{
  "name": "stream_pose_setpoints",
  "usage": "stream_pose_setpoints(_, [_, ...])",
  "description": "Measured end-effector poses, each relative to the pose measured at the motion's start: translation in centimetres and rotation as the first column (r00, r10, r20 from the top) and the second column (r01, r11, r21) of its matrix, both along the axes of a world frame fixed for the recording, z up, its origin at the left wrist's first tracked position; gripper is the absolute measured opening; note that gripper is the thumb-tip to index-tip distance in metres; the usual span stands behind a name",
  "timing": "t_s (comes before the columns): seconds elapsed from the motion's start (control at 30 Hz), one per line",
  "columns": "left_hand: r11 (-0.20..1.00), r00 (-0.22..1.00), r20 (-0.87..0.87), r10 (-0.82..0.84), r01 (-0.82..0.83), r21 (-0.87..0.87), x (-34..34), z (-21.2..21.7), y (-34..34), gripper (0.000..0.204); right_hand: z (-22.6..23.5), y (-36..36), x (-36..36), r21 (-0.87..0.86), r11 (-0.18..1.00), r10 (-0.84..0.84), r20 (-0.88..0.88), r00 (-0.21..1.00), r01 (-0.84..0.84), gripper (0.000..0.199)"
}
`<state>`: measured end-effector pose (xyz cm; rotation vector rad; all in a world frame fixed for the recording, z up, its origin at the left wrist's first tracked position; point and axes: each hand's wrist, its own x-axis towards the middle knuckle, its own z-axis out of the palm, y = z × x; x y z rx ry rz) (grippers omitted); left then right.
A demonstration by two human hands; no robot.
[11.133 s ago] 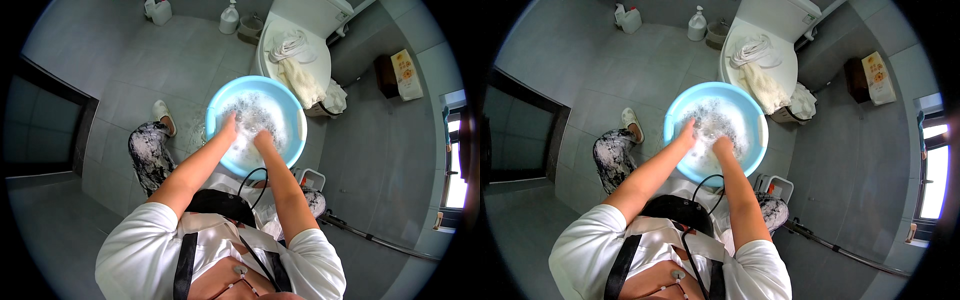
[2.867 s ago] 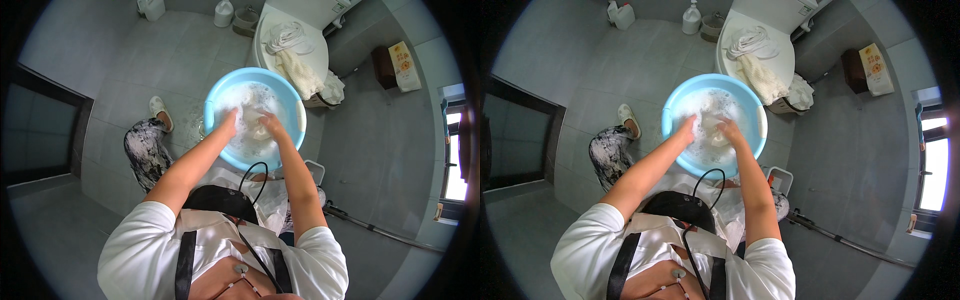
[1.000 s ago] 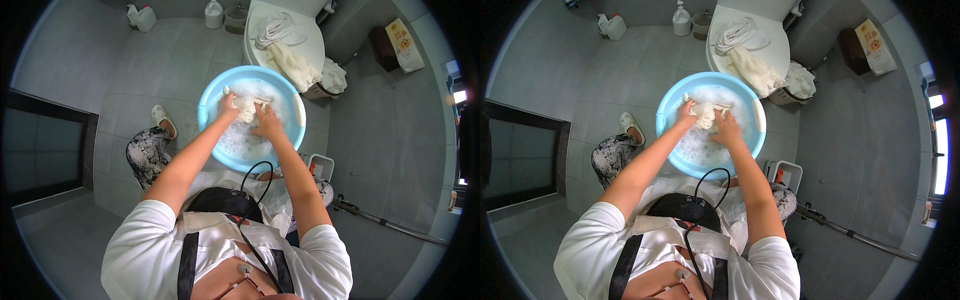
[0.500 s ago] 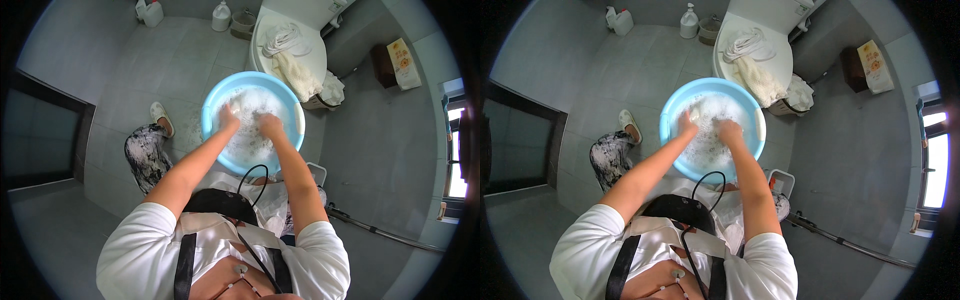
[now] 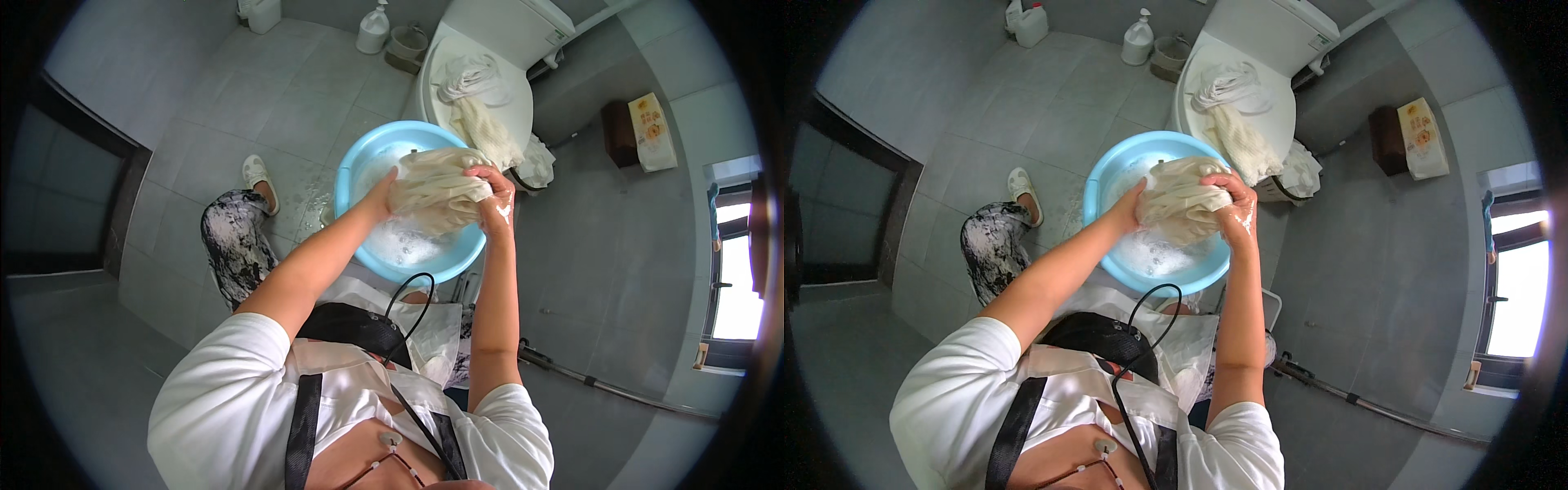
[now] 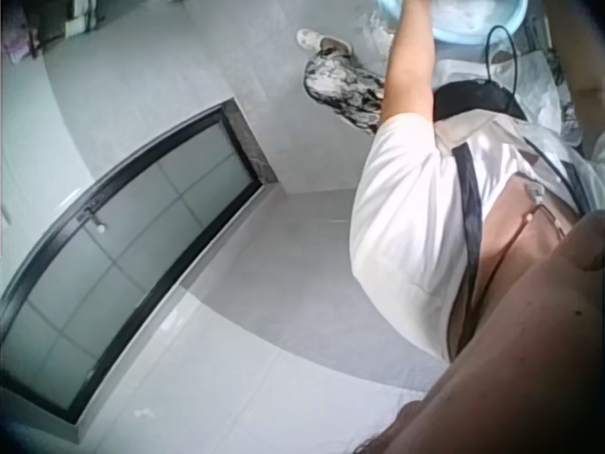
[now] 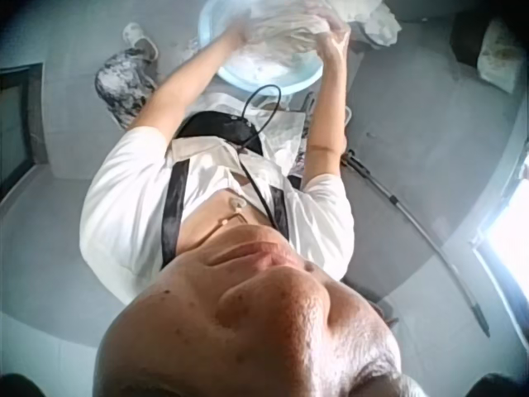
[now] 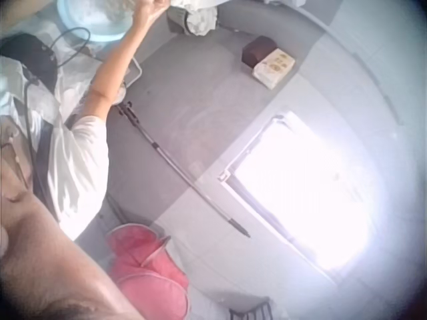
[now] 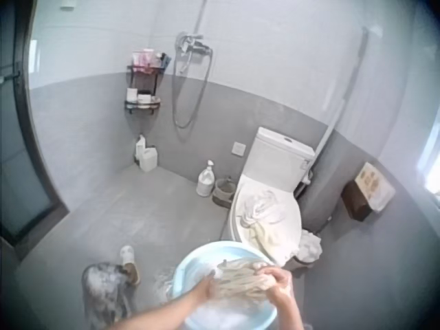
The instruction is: The person washes a white cloth in a basin of soapy water by hand, scrubbing the fabric against itself and wringing it out.
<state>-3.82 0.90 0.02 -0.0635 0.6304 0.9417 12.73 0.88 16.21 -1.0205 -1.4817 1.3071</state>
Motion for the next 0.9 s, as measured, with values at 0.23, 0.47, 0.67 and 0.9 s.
stream_pose_setpoints(0.23, [0.941, 0.917, -0.283, 0.281, -0.206, 0.268, -0.8, 3.4, 1.5, 0.045, -4.2, -0.5, 2.4, 0.120, 0.993, -0.044, 0.344, 0.938, 0.003, 0.027])
stream_pose_setpoints(0.47, [0.917, 0.781, -0.523, 0.343, -0.157, 0.367, -4.1, 4.0, 4.0, 0.023, -9.4, -0.9, 6.0, 0.054, 0.998, -0.070, 0.817, 0.572, 0.044, 0.013])
stream_pose_setpoints(0.67, [0.937, 0.761, -0.586, 0.279, -0.083, 0.338, -3.8, 1.0, 3.8, 0.019, -11.7, -0.5, 4.3, 0.109, 0.984, -0.103, 0.993, 0.051, -0.140, 0.022])
stream_pose_setpoints(0.9, [0.951, 0.797, -0.519, 0.310, -0.257, 0.173, -2.4, -0.1, 1.7, 0.038, -11.8, 0.4, -0.4, 0.106, 0.940, -0.125, 0.991, -0.040, -0.324, 0.066])
